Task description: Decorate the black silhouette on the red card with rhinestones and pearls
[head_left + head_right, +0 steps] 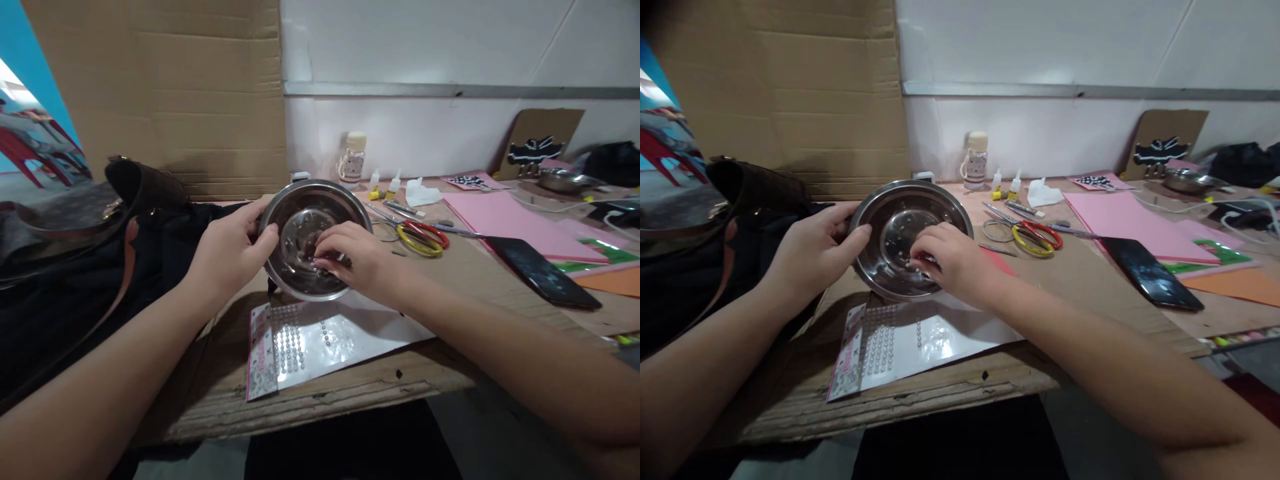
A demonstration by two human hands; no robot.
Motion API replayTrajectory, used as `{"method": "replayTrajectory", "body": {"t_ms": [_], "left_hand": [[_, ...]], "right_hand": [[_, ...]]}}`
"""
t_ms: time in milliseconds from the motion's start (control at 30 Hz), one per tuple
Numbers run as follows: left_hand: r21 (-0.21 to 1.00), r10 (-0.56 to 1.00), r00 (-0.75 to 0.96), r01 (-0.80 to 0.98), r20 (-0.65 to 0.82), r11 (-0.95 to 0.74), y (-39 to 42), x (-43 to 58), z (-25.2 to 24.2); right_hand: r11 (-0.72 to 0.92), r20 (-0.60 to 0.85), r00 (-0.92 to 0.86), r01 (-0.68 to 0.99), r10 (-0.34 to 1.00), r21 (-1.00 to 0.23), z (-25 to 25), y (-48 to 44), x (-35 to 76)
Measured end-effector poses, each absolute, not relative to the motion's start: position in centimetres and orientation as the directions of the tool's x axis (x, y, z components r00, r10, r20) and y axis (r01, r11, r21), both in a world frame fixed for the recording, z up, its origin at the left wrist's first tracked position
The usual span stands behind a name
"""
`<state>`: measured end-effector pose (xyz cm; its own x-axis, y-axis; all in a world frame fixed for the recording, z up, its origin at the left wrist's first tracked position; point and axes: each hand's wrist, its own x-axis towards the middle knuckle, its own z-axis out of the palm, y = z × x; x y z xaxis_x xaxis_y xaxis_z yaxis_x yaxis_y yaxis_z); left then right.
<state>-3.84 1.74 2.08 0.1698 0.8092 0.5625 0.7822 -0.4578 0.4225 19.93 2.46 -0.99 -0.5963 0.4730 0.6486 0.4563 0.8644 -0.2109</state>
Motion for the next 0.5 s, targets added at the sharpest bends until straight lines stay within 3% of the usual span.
{"method": "replayTrajectory", "body": {"t_ms": [133,233,500], "left_hand": [[0.51,0.845,0.144,0.741,0.514,-0.437,2.4,-4.1,1.8],[0.603,0.884,0.105,0.693,0.456,-0.394,2.9,-4.4,1.4],[0.679,0.907,0.11,0.628,0.406,-0.381,3.3,-4.4,1.1]], "right_hand": [[0.775,0.624,-0.464,0.432,0.629,-0.461,-0.6,1.8,19.9],[0.717,0.565,-0.442,0.398,0.697,-0.572,-0.4,1.6,19.8],[0.768,0.612,-0.464,0.382,0.64,-0.514,-0.7,2.0,19.9]]}}
